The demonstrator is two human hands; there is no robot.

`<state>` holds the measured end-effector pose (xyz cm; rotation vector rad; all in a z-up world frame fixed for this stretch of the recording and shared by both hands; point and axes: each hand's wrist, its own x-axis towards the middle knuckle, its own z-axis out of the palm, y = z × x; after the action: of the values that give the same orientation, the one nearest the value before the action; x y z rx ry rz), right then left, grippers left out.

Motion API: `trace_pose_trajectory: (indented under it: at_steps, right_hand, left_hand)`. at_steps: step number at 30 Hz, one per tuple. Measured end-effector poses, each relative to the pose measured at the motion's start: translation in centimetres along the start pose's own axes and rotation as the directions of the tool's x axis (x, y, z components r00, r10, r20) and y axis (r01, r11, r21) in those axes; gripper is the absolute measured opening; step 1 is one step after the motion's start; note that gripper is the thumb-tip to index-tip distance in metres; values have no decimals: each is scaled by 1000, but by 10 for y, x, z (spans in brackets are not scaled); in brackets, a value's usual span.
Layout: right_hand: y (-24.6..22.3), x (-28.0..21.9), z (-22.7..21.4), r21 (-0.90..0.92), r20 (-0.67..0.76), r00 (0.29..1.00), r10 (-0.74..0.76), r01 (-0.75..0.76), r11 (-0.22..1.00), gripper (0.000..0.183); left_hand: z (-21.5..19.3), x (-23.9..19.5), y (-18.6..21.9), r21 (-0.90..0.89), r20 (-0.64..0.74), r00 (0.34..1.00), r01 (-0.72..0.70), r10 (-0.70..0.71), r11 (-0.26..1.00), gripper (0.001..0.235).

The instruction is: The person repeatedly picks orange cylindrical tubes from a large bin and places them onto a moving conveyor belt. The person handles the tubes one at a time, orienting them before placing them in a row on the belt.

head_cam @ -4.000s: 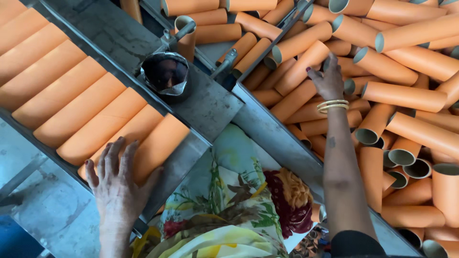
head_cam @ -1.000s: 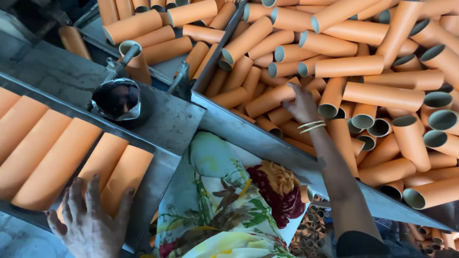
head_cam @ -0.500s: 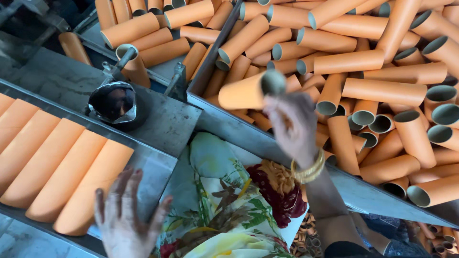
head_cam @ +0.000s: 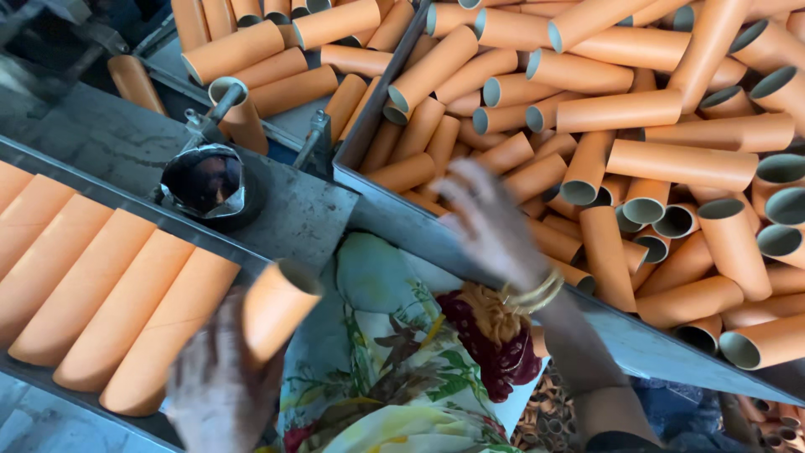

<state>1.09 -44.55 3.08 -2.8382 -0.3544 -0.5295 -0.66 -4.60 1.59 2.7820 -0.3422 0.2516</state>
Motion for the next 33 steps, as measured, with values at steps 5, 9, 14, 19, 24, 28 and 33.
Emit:
trace_pose_trajectory:
  at_steps: [5,9,14,19,24,28,33]
  right_hand:
    - [124,-26,-11,-548,-39,909,415,-367,751,66]
    - [171,-61,-9,-578,-15,780,625,-517,631,71]
    - [183,-70,1,-520,-55,781,622,-554,650,72]
    - [153,-56,-21,-425,-144,776,614,-609,670,63]
    - [72,-58,-63,-125,-391,810,436,-516,847,53]
    - [-24,-58,-75,274,-331,908,258,-169,947,56]
    - [-109,-45,-60,827,19,995,-94,37,562,55]
  left_hand:
    - [3,-9,-40,222,-98,988,135,-115,966,92]
    - [19,-10,-52,238,-118,987,131,-105,962,87]
    - [40,-11,-65,184,-103,989,127,-110,975,90]
    - [47,-15,-65,171,-109,986,141,-124,975,80]
    - [36,-10,-21,-136,-85,996,-39,27,990,80]
    - [24,-4,36,-233,-150,940,-335,306,913,79]
    - [20,-1,74,-202,-184,850,-524,493,827,83]
